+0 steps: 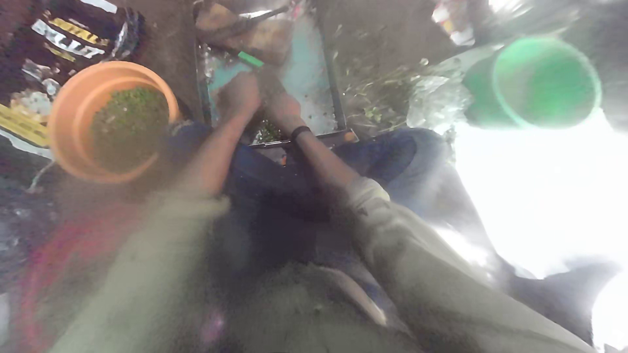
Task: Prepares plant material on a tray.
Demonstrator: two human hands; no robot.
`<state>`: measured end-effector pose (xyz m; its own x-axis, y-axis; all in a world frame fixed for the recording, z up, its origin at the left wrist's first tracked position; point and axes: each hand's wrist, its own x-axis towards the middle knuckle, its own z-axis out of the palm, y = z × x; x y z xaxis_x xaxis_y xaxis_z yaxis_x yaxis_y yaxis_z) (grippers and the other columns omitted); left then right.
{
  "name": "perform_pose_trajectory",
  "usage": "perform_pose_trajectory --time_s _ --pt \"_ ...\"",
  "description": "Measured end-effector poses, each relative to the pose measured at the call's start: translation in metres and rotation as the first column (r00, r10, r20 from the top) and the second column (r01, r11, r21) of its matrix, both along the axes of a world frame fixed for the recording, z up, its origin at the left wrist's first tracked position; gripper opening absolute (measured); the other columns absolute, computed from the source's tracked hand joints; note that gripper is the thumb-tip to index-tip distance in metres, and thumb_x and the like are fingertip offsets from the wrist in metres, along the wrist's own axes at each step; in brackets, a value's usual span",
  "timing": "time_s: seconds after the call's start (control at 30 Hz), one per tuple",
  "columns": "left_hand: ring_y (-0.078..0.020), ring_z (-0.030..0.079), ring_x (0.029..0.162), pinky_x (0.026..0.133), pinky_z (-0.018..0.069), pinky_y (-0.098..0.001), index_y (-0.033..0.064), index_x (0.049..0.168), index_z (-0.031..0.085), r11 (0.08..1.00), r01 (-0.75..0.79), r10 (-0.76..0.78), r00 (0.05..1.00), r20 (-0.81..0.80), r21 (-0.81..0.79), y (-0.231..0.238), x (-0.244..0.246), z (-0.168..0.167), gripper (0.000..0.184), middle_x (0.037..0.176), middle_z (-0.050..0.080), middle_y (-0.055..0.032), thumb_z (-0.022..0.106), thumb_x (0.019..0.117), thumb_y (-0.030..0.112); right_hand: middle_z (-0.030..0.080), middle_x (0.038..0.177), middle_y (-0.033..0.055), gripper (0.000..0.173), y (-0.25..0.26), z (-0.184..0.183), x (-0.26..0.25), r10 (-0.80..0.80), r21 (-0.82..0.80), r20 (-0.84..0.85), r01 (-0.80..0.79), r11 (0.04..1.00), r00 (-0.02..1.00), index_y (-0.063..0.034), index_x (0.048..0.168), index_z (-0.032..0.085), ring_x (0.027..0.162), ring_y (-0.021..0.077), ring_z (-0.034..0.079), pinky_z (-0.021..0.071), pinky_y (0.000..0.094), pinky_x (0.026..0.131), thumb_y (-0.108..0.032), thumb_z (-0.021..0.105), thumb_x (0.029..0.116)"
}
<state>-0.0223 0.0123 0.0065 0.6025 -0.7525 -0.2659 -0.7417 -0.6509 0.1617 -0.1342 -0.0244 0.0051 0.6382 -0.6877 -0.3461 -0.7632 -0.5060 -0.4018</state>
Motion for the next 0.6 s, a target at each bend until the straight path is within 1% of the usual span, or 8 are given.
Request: perform_pose_trajectory --time_s 0.1,0.2,0.23,0.3,0.37,0.43,0.53,0.6 --pt "-0.0432 0.068 0.113 0.089 0.0552 -0.0676 0.0072 0.110 0.074 1.000 0.004 -0.004 1.000 0.008 -0.012 -0.003 -0.002 0.001 0.024 0.119 0.070 -0.0223 0.069 0.0895 0.018 0.072 0.121 0.0185 0.035 -0.003 -0.007 0.012 -0.011 0.010 -0.071 0.012 1.000 0.997 -0.0063 0.117 0.071 0.112 0.0383 0.070 0.0575 0.0630 0.083 -0.032 0.053 0.1019" --pt "-0.0433 0.070 0.109 0.086 0.0561 -0.0670 0.0065 0.106 0.074 1.000 0.007 -0.006 1.000 0.022 -0.009 -0.003 -0.006 0.003 0.021 0.114 0.072 -0.0219 0.066 0.0930 0.022 0.072 0.117 0.0176 0.036 0.003 -0.010 0.006 -0.030 0.029 -0.098 0.032 0.999 0.995 -0.0077 0.111 0.073 0.110 0.0380 0.070 0.0563 0.0635 0.082 -0.037 0.056 0.1002" --pt "-0.0434 0.070 0.109 0.087 0.0562 -0.0666 0.0058 0.106 0.074 1.000 0.012 -0.011 1.000 0.022 -0.001 -0.003 -0.007 0.004 0.023 0.115 0.072 -0.0222 0.065 0.0949 0.023 0.072 0.118 0.0180 0.036 0.009 -0.013 0.000 -0.021 0.036 -0.122 0.026 0.999 0.992 -0.0080 0.114 0.072 0.109 0.0384 0.070 0.0563 0.0635 0.081 -0.038 0.056 0.1008" --pt "-0.0433 0.069 0.111 0.089 0.0556 -0.0665 0.0049 0.105 0.075 1.000 0.009 -0.009 1.000 -0.004 0.004 -0.005 -0.006 0.009 0.023 0.116 0.072 -0.0228 0.065 0.0949 0.023 0.072 0.114 0.0214 0.033 0.022 -0.014 -0.018 -0.007 0.035 -0.163 0.013 0.999 0.987 -0.0041 0.114 0.070 0.104 0.0413 0.071 0.0571 0.0637 0.078 -0.032 0.058 0.1010" --pt "-0.0438 0.068 0.112 0.091 0.0551 -0.0659 0.0031 0.103 0.075 1.000 -0.004 0.004 0.999 -0.032 0.003 -0.005 -0.007 0.013 0.022 0.116 0.071 -0.0239 0.066 0.0943 0.021 0.072 0.106 0.0219 0.028 0.034 -0.013 -0.038 -0.012 0.035 -0.204 0.020 0.999 0.979 -0.0021 0.106 0.070 0.099 0.0412 0.072 0.0572 0.0624 0.074 -0.028 0.061 0.0974" --pt "-0.0446 0.068 0.112 0.092 0.0550 -0.0653 0.0010 0.105 0.074 1.000 0.003 -0.004 1.000 -0.022 -0.025 -0.004 -0.007 0.007 0.024 0.116 0.070 -0.0252 0.067 0.0946 0.021 0.072 0.106 0.0214 0.028 0.035 -0.011 -0.053 -0.025 0.052 -0.210 0.036 0.998 0.977 -0.0019 0.103 0.071 0.099 0.0403 0.072 0.0571 0.0620 0.075 -0.028 0.063 0.0955" --pt "-0.0437 0.069 0.111 0.090 0.0557 -0.0664 0.0064 0.109 0.075 0.999 0.017 -0.017 1.000 -0.002 -0.027 0.000 -0.007 0.006 0.024 0.117 0.071 -0.0226 0.068 0.0947 0.023 0.073 0.107 0.0202 0.027 0.029 0.000 -0.055 -0.034 0.031 -0.123 0.038 0.999 0.992 -0.0029 0.103 0.071 0.101 0.0386 0.071 0.0570 0.0610 0.077 -0.027 0.062 0.0966" --pt "-0.0442 0.068 0.112 0.092 0.0553 -0.0670 0.0068 0.111 0.075 0.999 0.022 -0.022 1.000 -0.005 -0.034 0.001 -0.005 0.006 0.023 0.118 0.071 -0.0230 0.066 0.0964 0.022 0.072 0.102 0.0202 0.029 0.027 0.014 -0.054 0.033 -0.087 0.018 -0.031 0.996 0.999 -0.0020 0.103 0.070 0.095 0.0384 0.072 0.0580 0.0590 0.072 -0.028 0.058 0.0993"
